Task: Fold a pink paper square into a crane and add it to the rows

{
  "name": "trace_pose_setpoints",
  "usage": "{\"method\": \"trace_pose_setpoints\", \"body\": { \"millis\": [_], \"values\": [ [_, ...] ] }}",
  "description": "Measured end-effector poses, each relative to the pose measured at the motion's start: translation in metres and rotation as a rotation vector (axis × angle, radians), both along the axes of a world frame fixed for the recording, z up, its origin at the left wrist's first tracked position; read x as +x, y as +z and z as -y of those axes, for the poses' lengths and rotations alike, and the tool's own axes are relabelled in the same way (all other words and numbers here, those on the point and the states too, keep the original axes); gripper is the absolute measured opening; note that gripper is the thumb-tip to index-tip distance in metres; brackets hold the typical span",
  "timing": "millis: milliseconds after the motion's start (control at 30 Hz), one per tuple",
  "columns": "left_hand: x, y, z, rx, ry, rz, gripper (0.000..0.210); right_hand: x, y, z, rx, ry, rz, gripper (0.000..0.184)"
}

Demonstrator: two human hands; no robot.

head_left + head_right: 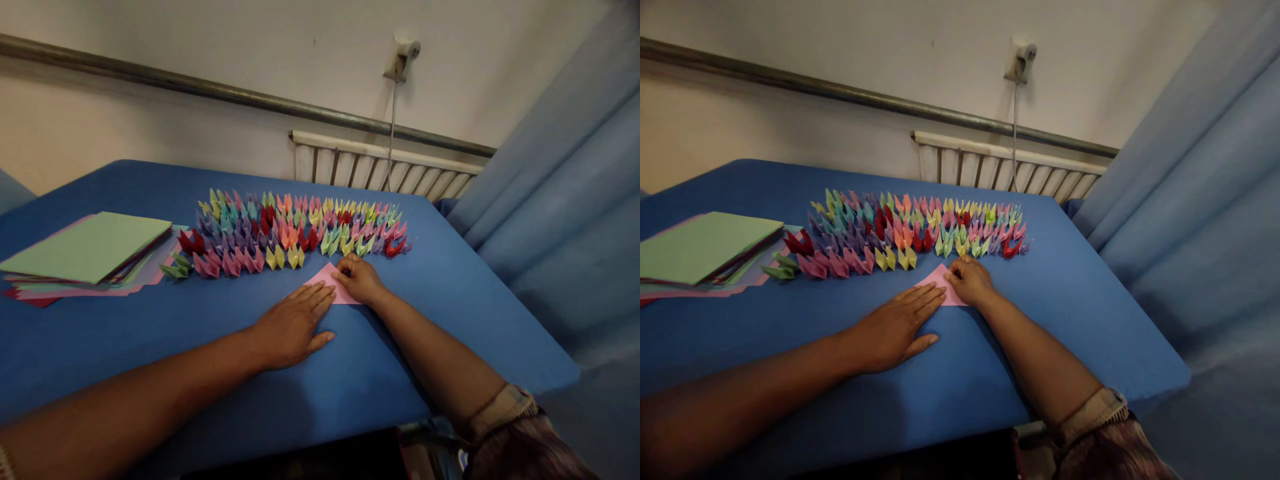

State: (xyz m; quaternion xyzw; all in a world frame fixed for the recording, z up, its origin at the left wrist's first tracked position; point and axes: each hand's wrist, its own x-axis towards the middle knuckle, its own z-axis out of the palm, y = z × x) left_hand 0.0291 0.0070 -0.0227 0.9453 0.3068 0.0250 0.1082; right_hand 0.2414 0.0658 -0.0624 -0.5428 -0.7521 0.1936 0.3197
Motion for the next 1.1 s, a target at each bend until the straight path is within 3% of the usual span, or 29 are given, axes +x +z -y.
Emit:
{"method": "trace_pose_setpoints", "body": {
  "millis": [300, 533, 833, 933, 1100],
  "values": [
    [-0.002, 0.009, 0.003, -0.046, -0.046, 0.033, 0.071, 0.004, 0.003, -0.015, -0.081, 0.050, -0.034, 0.015],
    [0.034, 0.014, 0.008, -0.016, -0.084, 0.048, 0.068, 0.005, 0.009, -0.019, -0.109, 0.078, -0.010, 0.017],
    [0.073, -0.001, 0.020, -0.092, -0.186, 0.124, 0.076, 0.006, 0.004, -0.016, -0.087, 0.077, -0.026, 0.016],
    [0.064, 0.001, 0.022, -0.166, -0.204, 0.108, 0.082, 0.006, 0.002, -0.011, -0.058, 0.084, -0.031, 0.015],
    [0.013, 0.008, 0.026, -0.166, -0.041, -0.047, 0.095, 0.006, -0.002, -0.006, 0.003, 0.098, -0.012, 0.013]
  ]
}}
